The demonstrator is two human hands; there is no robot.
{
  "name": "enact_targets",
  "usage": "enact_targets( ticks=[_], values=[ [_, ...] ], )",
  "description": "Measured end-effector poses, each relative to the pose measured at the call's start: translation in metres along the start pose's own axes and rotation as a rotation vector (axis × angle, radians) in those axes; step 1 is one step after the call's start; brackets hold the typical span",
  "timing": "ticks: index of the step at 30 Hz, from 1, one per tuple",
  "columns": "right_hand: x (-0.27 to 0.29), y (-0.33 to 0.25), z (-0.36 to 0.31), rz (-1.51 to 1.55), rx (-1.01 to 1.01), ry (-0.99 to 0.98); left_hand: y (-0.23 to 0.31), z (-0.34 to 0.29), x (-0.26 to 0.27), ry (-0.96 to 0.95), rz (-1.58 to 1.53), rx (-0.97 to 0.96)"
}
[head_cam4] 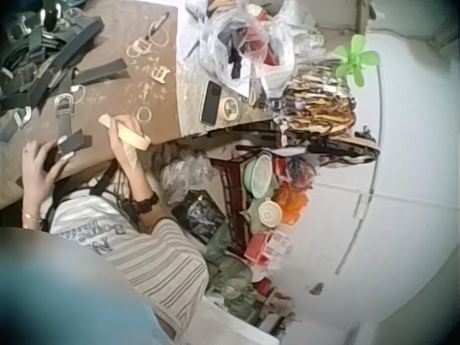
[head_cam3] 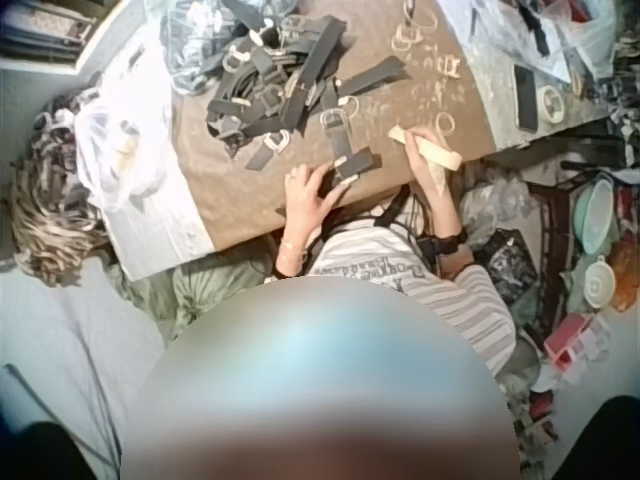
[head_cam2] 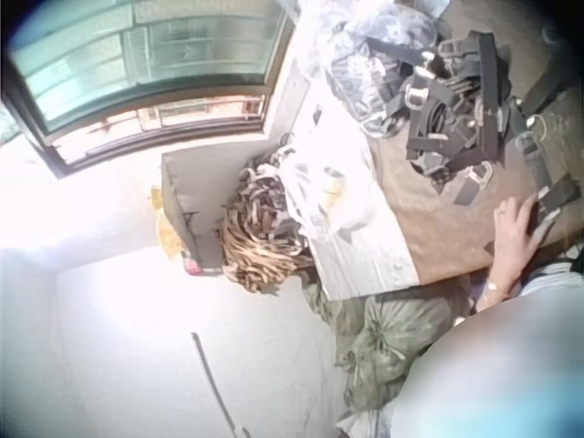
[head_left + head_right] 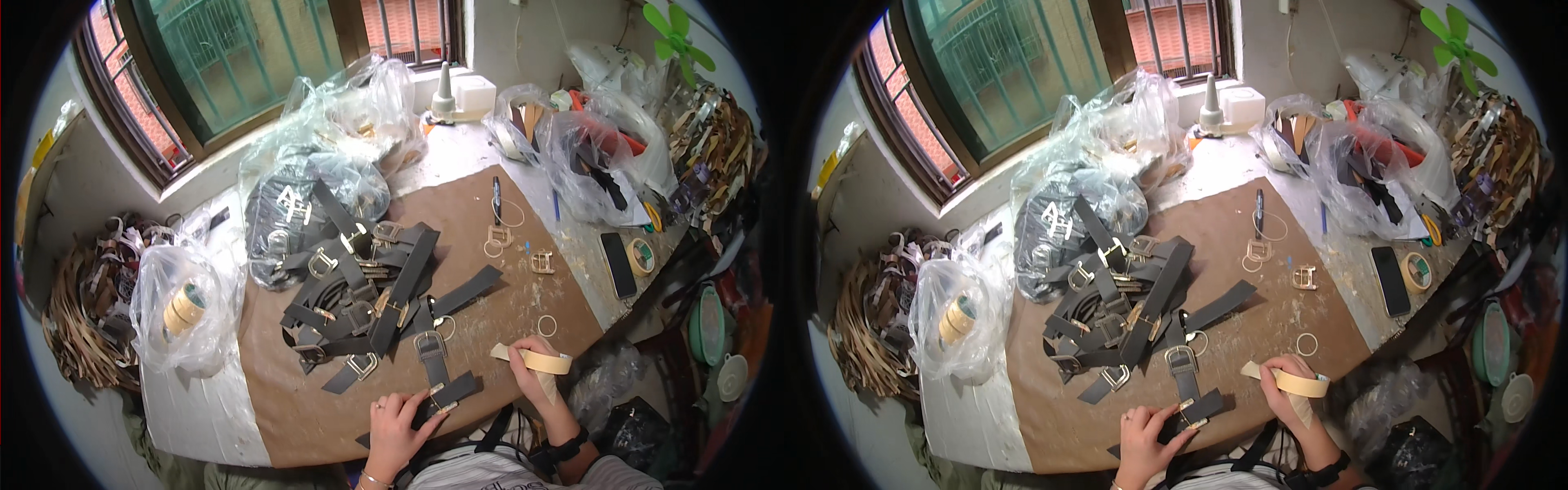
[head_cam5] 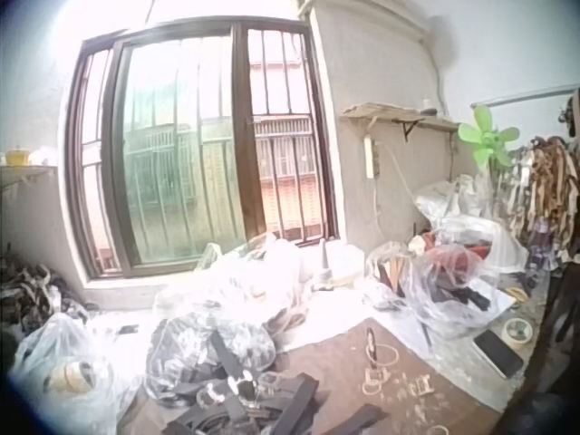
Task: The recorder is applying small strips of tape to the buckle area of various shoe straps.
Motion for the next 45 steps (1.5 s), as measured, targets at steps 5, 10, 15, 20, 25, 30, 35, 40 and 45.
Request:
enact_targets(
  ticks=[5,10,15,20,25,30,35,40,45],
  values=[
    [-0.013,0.015,0.001,-0.008,-0.071,0.044,-0.009,0.012,-0.001,-0.021,-0.010,-0.013],
    [-0.006,0.006,0.006,0.153,-0.160,0.056,-0.008,0.015,-0.002,0.031,-0.002,-0.010],
    [0.012,0.014,0.004,0.454,-0.295,0.089,-0.008,0.005,0.000,0.049,-0.039,0.043],
    [0.049,-0.045,-0.001,0.579,-0.213,-0.120,0.002,-0.030,0.034,0.374,-0.062,0.109],
    [0.028,-0.109,-0.002,0.246,-0.104,-0.508,0.024,-0.040,0.036,0.193,-0.049,-0.283],
    [-0.010,-0.109,0.006,0.146,0.024,-0.664,0.031,-0.044,0.016,0.051,0.041,-0.478],
    [-0.023,-0.105,0.012,0.102,-0.178,-0.568,0.027,-0.041,0.015,0.015,0.059,-0.424],
    [-0.030,-0.100,0.013,0.116,-0.160,-0.646,0.020,-0.044,0.014,0.048,0.023,-0.338],
    [-0.053,-0.085,0.009,0.074,-0.027,-0.699,0.022,-0.040,0.012,0.057,0.111,-0.400]
  ],
)
Point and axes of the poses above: each hand's wrist, its own z-axis towards the middle knuckle, its own x-axis out of the back of the hand, y = z × x, the point moved 1 cm from there along z, towards the middle knuckle
